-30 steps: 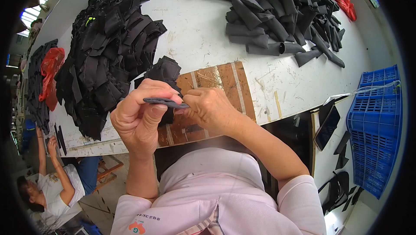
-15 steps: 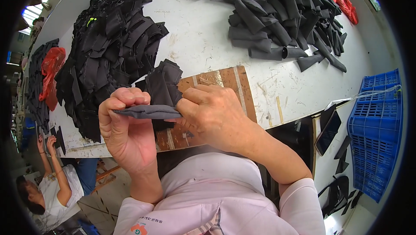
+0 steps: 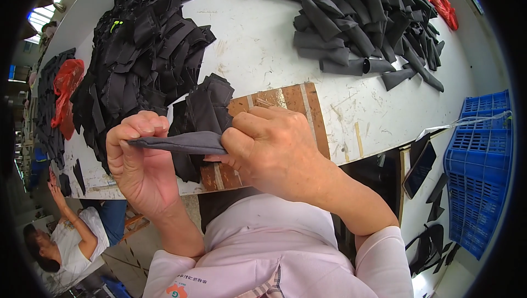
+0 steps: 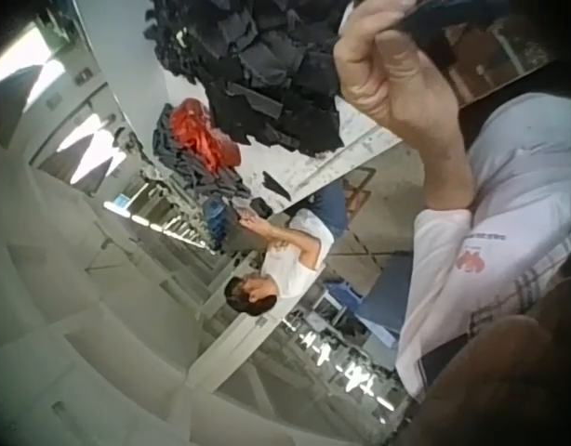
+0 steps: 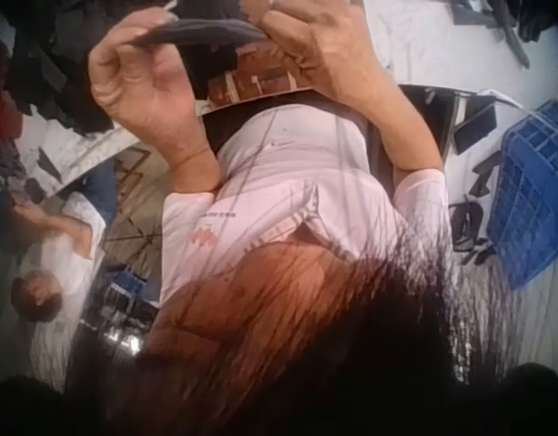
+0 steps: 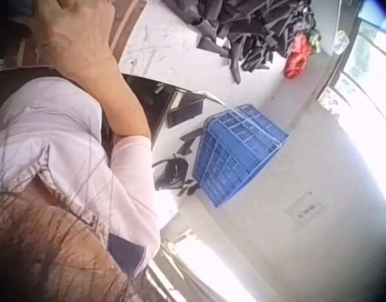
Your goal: The person is folding and organizing small black rectangular fabric pieces at a manufacturing workbench.
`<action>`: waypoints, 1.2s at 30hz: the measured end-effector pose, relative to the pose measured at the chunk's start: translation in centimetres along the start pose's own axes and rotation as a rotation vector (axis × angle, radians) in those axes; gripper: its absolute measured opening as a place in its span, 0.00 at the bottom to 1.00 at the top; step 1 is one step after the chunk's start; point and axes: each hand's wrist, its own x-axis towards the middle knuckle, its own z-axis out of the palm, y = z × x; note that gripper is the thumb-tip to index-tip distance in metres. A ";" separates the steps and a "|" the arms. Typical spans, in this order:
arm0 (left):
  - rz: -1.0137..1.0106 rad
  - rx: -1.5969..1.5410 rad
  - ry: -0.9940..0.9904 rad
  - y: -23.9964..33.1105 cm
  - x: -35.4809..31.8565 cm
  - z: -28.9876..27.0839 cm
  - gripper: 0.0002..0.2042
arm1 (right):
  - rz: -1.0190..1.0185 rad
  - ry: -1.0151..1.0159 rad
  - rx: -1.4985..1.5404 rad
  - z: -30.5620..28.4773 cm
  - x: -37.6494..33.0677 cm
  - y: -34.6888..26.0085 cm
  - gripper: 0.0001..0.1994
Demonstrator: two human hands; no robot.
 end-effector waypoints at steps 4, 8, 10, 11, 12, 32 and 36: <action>-0.028 0.043 -0.079 -1.5 -0.7 -0.3 0.04 | 0.047 -0.074 0.073 2.1 -1.0 1.4 0.15; -0.022 0.142 -0.114 -1.0 -0.2 0.3 0.04 | 0.040 -0.006 0.034 2.3 -1.3 1.4 0.16; -0.149 0.201 0.004 -0.1 -0.1 1.9 0.06 | 0.050 -0.018 0.016 2.2 -1.4 1.3 0.17; -0.101 0.269 -0.057 0.0 0.1 1.7 0.07 | 0.055 -0.014 0.005 2.1 -1.3 1.0 0.17; -0.095 0.273 -0.050 0.1 0.3 1.4 0.07 | 0.060 -0.010 -0.005 2.0 -1.1 0.8 0.17; -0.459 -0.251 -0.521 6.2 -3.5 3.3 0.09 | 0.667 0.324 1.077 -1.6 3.1 7.8 0.22; -0.333 -0.341 -0.621 6.3 -2.8 3.7 0.09 | 0.824 0.169 0.598 4.1 -3.0 8.1 0.23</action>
